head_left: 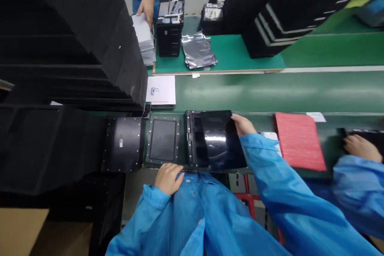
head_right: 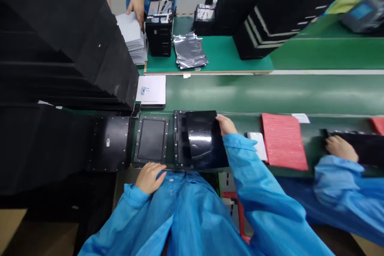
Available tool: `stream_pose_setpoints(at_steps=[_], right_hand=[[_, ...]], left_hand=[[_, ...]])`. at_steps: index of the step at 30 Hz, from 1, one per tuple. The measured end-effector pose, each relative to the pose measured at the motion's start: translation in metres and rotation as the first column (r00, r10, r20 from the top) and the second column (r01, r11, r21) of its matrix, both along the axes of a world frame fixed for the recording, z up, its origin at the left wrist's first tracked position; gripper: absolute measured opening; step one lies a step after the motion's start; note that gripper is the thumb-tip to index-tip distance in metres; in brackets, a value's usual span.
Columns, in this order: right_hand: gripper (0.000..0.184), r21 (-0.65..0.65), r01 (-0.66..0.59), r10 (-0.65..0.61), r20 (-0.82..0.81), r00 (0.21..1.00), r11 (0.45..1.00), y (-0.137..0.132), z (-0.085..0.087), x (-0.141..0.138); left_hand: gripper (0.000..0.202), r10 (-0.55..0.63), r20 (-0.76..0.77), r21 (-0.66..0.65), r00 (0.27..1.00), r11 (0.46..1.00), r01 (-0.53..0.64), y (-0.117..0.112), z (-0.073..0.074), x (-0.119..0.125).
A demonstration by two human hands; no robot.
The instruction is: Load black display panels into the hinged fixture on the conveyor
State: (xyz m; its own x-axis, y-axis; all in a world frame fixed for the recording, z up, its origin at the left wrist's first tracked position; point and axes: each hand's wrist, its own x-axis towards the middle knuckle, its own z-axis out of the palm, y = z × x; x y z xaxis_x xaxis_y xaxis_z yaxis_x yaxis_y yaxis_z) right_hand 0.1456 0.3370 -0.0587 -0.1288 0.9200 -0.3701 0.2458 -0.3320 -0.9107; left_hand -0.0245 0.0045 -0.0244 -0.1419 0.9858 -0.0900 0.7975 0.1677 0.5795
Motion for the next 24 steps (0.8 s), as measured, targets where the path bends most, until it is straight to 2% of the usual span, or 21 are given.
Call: stream_pose_setpoints(at_steps=[2, 5, 10, 13, 15, 17, 20, 24], right_hand=[[0.004, -0.026, 0.020, -0.019, 0.064, 0.998, 0.999, -0.020, -0.016, -0.013], [0.005, -0.004, 0.059, -0.057, 0.171, 0.984, 0.998, -0.026, -0.026, -0.024], [0.010, 0.090, 0.051, -0.077, 0.313, 0.947, 0.995, -0.025, -0.020, -0.034], [0.022, 0.183, -0.035, -0.050, 0.437, 0.898, 0.982, -0.039, -0.018, -0.029], [0.030, 0.247, -0.139, -0.015, 0.533, 0.846, 0.959, -0.058, -0.021, -0.015], [0.036, 0.257, -0.182, 0.007, 0.561, 0.827, 0.949, -0.085, -0.030, 0.008], [0.040, 0.169, -0.049, -0.037, 0.469, 0.882, 0.984, -0.131, -0.053, 0.045], [0.051, 0.061, 0.164, -0.174, 0.240, 0.955, 0.985, -0.176, -0.089, 0.077]], left_hand=[[0.024, -0.038, 0.020, -0.006, 0.999, 0.999, 0.039, -0.014, -0.006, -0.014], [0.024, -0.050, 0.011, -0.008, 0.999, 0.999, 0.051, -0.037, -0.011, -0.034], [0.024, 0.003, -0.035, -0.016, 0.999, 1.000, -0.004, -0.067, -0.012, -0.058], [0.025, 0.009, -0.004, -0.032, 1.000, 0.999, -0.009, -0.071, -0.009, -0.064], [0.025, -0.003, 0.076, -0.039, 0.997, 0.999, 0.006, -0.063, -0.008, -0.063], [0.027, -0.017, 0.195, -0.055, 0.981, 0.998, 0.029, -0.047, -0.011, -0.057], [0.042, -0.003, 0.374, -0.117, 0.928, 0.992, 0.051, -0.006, -0.028, -0.038], [0.082, 0.126, 0.546, -0.257, 0.828, 0.966, 0.022, 0.050, -0.072, -0.001]])
